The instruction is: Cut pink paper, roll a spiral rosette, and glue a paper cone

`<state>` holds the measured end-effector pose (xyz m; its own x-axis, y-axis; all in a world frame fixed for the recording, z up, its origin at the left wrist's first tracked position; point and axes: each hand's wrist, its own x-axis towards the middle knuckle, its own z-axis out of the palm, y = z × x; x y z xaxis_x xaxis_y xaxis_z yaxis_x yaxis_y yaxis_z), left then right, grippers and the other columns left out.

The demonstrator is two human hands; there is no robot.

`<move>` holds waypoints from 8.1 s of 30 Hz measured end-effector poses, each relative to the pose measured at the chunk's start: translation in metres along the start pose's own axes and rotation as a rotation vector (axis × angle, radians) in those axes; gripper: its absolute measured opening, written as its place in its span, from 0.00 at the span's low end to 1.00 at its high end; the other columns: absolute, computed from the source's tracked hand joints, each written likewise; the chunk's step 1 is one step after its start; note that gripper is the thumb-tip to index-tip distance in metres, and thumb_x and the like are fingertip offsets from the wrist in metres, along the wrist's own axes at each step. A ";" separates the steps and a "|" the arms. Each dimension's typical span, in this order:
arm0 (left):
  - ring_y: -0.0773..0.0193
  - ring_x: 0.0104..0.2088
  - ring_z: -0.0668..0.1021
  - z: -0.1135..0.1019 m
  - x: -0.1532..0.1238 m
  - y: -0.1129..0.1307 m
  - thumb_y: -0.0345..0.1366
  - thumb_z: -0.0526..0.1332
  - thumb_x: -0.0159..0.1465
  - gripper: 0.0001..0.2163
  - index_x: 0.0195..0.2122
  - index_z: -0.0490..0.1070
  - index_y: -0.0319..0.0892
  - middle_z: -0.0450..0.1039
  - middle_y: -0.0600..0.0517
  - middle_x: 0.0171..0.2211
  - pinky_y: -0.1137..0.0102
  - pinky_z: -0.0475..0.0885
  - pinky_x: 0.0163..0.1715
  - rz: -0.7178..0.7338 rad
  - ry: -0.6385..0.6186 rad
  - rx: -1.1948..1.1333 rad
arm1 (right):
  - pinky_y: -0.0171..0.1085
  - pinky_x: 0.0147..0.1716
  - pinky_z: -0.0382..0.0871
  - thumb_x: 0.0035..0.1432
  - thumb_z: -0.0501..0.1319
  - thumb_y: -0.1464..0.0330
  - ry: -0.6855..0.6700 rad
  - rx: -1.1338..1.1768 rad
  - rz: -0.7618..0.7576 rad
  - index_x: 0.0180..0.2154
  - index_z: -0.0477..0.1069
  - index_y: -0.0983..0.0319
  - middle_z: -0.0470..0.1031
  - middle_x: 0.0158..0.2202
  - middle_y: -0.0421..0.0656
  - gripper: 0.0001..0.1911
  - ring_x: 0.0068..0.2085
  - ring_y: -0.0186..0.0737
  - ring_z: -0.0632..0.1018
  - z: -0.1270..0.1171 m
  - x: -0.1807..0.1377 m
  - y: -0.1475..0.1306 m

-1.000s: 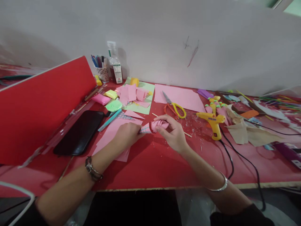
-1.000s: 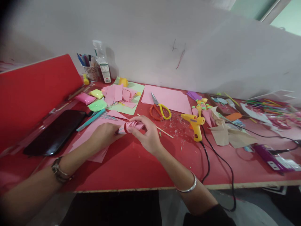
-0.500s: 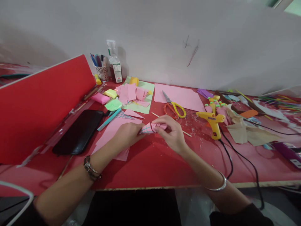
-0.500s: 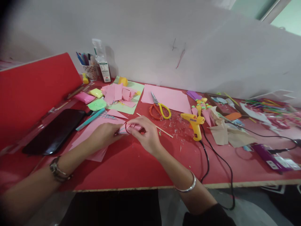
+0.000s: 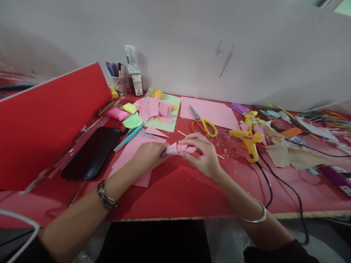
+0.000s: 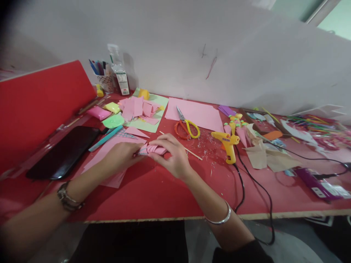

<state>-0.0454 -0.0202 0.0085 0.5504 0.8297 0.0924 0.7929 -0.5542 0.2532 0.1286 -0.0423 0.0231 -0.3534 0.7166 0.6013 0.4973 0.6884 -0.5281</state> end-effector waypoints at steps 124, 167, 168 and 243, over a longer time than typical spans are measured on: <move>0.67 0.34 0.71 0.013 0.001 0.002 0.35 0.58 0.53 0.16 0.44 0.61 0.41 0.66 0.48 0.39 0.74 0.69 0.29 0.105 0.431 -0.923 | 0.36 0.37 0.65 0.52 0.54 0.73 -0.169 0.266 0.218 0.40 0.62 0.64 0.69 0.37 0.44 0.10 0.37 0.34 0.70 0.014 -0.005 0.010; 0.74 0.19 0.64 0.003 -0.005 0.013 0.28 0.57 0.52 0.08 0.19 0.60 0.39 0.61 0.58 0.18 0.78 0.61 0.21 0.305 0.369 -0.747 | 0.35 0.34 0.65 0.50 0.54 0.72 -0.172 0.521 0.432 0.37 0.63 0.61 0.66 0.33 0.41 0.10 0.36 0.33 0.69 0.019 -0.007 0.007; 0.75 0.19 0.63 0.003 -0.006 0.013 0.28 0.57 0.53 0.08 0.18 0.60 0.39 0.60 0.58 0.17 0.79 0.60 0.20 0.304 0.364 -0.749 | 0.35 0.34 0.65 0.50 0.53 0.72 -0.142 0.499 0.397 0.37 0.63 0.61 0.66 0.32 0.40 0.09 0.36 0.33 0.69 0.019 -0.007 0.007; 0.67 0.24 0.69 0.014 0.001 0.007 0.30 0.53 0.53 0.07 0.27 0.69 0.37 0.70 0.53 0.22 0.73 0.63 0.25 -0.044 0.104 -0.616 | 0.40 0.37 0.65 0.55 0.52 0.68 -0.092 0.112 0.111 0.42 0.61 0.62 0.65 0.36 0.45 0.12 0.38 0.38 0.68 0.016 -0.008 -0.005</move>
<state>-0.0360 -0.0240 -0.0031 0.4675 0.8703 0.1550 0.5007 -0.4052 0.7649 0.1167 -0.0493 0.0113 -0.3753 0.7924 0.4810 0.4473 0.6093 -0.6547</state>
